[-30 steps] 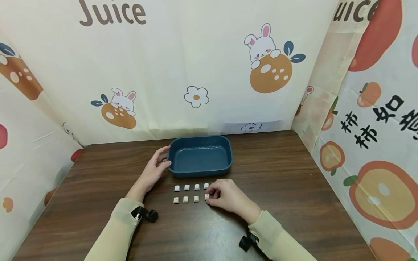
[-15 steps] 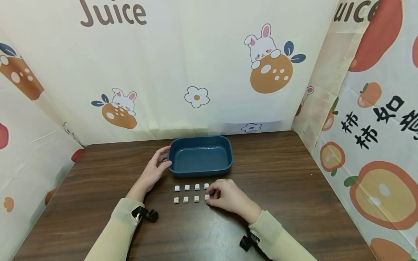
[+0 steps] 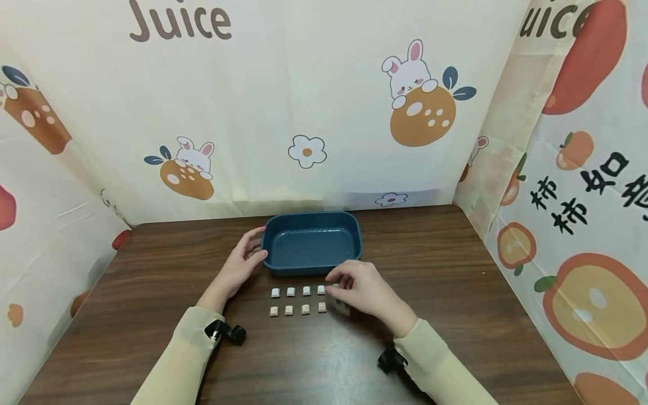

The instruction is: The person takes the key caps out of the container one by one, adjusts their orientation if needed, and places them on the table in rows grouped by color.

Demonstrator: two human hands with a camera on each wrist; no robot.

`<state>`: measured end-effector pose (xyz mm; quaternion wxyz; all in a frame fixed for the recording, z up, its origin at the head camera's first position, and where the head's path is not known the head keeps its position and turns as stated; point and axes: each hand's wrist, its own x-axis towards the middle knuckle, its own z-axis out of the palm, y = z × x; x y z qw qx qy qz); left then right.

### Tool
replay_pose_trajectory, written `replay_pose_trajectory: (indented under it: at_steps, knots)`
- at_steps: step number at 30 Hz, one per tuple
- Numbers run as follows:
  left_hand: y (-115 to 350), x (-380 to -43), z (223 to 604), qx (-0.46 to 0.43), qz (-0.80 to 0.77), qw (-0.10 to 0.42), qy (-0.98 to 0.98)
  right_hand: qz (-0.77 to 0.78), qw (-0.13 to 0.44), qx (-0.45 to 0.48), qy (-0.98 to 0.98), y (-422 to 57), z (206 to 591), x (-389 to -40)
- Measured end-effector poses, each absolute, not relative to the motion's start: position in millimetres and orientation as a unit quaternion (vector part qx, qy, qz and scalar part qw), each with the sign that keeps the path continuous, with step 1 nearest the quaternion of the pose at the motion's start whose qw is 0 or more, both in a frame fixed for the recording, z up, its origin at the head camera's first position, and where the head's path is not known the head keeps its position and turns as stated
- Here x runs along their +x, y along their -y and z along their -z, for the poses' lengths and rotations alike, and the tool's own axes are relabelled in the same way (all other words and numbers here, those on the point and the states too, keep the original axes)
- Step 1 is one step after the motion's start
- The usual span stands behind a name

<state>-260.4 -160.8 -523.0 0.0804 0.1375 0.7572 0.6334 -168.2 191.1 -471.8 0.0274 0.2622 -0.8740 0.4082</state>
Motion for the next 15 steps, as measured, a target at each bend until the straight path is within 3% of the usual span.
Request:
replay_pose_trajectory:
  at_steps: [7,15]
  knots:
    - [161.2,-258.7,522.8,0.150,-0.634,0.068,-0.756,-0.410,0.065,0.240,0.878,-200.0,453.1,-193.2]
    - [160.5,-256.5,523.3,0.175,-0.604,0.047,-0.776,-0.405,0.063,0.204,0.889,-201.8,438.9,-229.3]
